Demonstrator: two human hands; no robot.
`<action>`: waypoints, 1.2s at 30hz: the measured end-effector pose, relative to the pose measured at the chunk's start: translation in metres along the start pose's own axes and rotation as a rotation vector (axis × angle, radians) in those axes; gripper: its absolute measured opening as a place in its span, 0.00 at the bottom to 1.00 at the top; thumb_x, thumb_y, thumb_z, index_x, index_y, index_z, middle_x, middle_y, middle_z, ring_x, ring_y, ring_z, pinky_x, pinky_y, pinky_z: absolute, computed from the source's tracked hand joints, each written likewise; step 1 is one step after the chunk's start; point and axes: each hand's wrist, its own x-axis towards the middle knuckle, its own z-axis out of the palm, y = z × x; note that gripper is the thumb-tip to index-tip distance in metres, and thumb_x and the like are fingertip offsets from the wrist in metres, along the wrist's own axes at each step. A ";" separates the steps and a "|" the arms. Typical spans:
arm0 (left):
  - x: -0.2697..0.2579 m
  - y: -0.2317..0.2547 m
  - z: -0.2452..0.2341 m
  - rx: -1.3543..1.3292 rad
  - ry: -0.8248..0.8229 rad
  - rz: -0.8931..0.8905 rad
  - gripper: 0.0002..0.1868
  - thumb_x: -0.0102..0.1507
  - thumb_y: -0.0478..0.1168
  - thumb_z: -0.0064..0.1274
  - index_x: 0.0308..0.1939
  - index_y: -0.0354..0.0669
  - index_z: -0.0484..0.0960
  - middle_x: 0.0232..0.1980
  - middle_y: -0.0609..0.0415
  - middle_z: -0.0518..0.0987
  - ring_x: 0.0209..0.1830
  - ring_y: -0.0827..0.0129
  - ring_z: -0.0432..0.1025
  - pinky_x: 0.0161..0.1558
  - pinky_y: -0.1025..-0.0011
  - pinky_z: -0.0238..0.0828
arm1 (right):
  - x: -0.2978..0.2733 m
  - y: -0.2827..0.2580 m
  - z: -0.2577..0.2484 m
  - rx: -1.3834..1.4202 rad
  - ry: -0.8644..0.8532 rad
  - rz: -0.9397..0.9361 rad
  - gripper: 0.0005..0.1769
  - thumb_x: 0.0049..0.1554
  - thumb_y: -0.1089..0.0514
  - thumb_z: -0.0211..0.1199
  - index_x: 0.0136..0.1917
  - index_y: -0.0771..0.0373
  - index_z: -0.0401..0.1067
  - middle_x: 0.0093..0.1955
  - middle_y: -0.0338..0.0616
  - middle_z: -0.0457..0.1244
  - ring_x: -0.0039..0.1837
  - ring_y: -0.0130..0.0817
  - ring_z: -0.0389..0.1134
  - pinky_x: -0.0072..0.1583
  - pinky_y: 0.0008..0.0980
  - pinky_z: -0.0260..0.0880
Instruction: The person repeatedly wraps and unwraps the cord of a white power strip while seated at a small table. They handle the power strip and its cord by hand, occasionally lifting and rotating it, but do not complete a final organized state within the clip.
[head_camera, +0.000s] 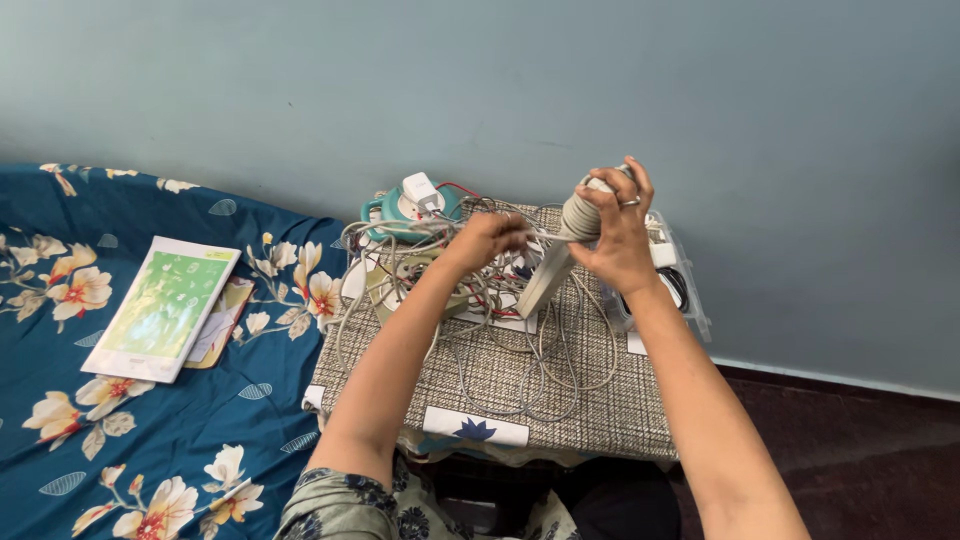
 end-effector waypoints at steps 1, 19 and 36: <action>0.003 0.003 0.000 0.114 0.126 0.075 0.10 0.67 0.44 0.56 0.46 0.44 0.83 0.39 0.56 0.84 0.37 0.73 0.79 0.42 0.75 0.74 | 0.001 0.000 0.000 0.000 -0.003 -0.002 0.45 0.37 0.61 0.79 0.64 0.48 0.60 0.72 0.42 0.53 0.82 0.57 0.37 0.82 0.59 0.45; 0.065 -0.029 0.030 -0.017 0.448 -0.045 0.16 0.60 0.34 0.60 0.50 0.38 0.77 0.34 0.46 0.84 0.33 0.68 0.79 0.38 0.69 0.76 | 0.011 -0.024 0.019 0.008 -0.002 -0.097 0.43 0.39 0.62 0.78 0.65 0.48 0.61 0.72 0.40 0.52 0.82 0.58 0.37 0.78 0.56 0.51; 0.069 -0.101 0.052 -0.341 0.314 -0.030 0.10 0.60 0.26 0.54 0.45 0.31 0.83 0.43 0.50 0.85 0.41 0.72 0.77 0.44 0.70 0.76 | 0.018 -0.041 0.030 0.032 0.036 -0.113 0.38 0.39 0.65 0.75 0.62 0.49 0.65 0.72 0.39 0.55 0.82 0.58 0.40 0.79 0.58 0.54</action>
